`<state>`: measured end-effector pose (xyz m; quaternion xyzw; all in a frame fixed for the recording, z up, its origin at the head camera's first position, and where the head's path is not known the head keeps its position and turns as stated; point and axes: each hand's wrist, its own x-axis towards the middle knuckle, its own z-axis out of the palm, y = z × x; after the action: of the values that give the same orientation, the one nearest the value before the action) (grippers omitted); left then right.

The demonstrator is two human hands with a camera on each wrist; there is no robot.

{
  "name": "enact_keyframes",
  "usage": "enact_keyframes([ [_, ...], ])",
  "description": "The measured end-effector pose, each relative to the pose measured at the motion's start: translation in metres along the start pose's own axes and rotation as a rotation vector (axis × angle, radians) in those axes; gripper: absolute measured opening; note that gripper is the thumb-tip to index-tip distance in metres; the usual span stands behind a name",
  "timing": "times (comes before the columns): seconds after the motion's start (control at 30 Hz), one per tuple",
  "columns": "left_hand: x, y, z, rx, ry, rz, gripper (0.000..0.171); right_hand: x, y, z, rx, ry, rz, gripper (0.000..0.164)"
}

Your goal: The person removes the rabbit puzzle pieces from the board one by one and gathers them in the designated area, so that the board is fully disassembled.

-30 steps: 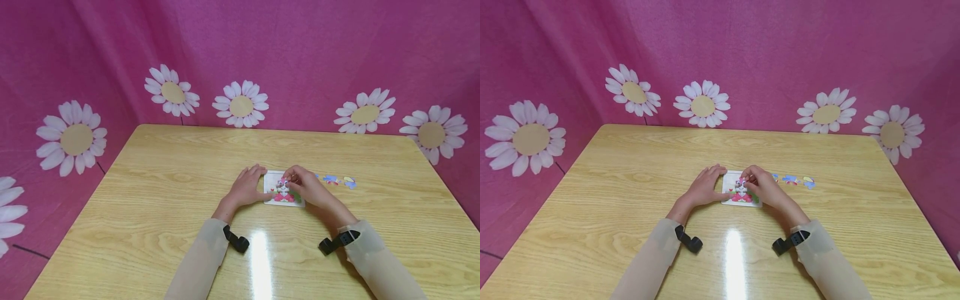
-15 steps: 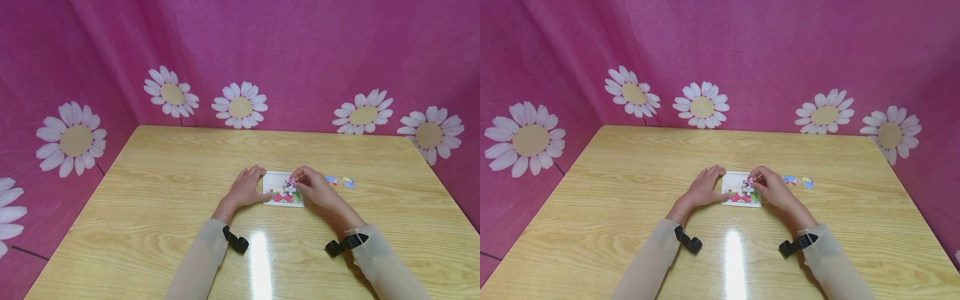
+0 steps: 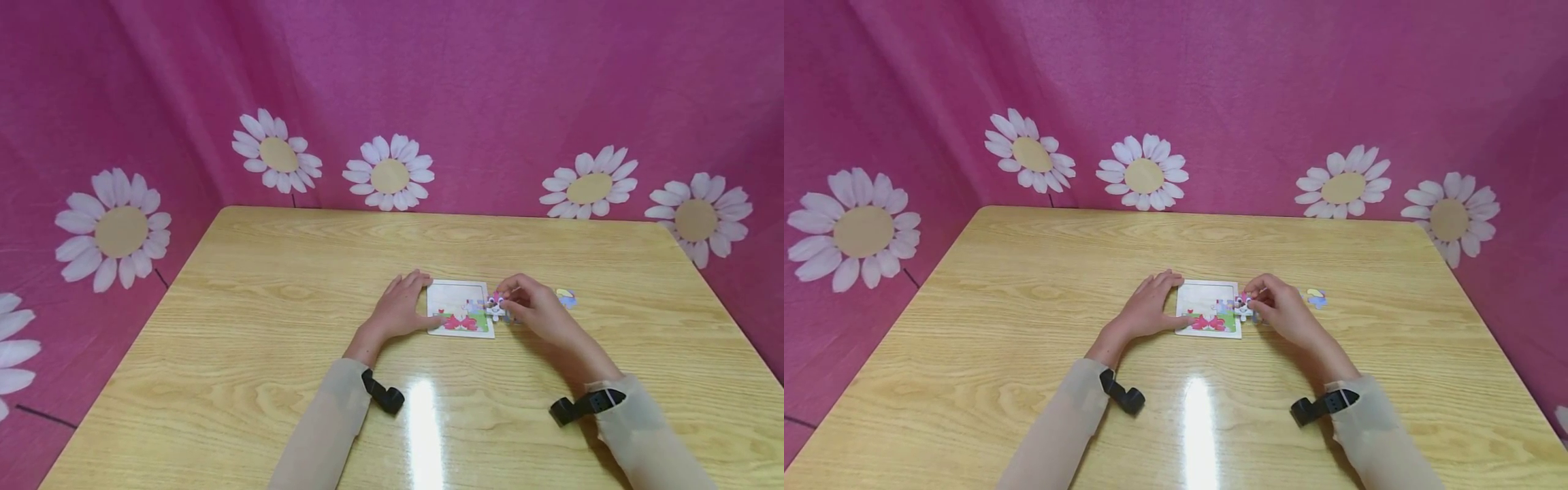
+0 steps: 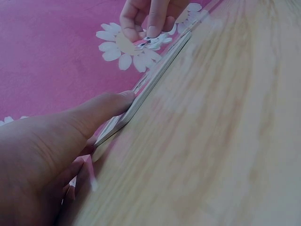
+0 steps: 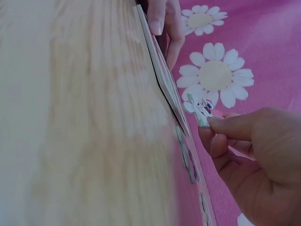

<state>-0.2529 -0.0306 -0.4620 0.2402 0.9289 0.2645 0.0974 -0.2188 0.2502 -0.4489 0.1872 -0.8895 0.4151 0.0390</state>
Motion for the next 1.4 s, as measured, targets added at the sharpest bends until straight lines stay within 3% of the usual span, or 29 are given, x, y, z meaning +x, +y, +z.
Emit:
enact_keyframes([
  [0.43,-0.001,0.0,0.0,-0.002,0.001,0.004,0.087,-0.017,0.012,-0.017,-0.072,0.066,-0.012,0.017],
  [0.97,-0.001,0.001,0.0,-0.008,0.007,-0.003,0.086,-0.039,0.027,-0.041,-0.139,0.08,-0.01,0.015],
  [1.4,-0.001,0.0,0.0,-0.008,0.007,-0.001,0.086,-0.042,0.032,-0.047,-0.179,0.069,0.0,0.018],
])
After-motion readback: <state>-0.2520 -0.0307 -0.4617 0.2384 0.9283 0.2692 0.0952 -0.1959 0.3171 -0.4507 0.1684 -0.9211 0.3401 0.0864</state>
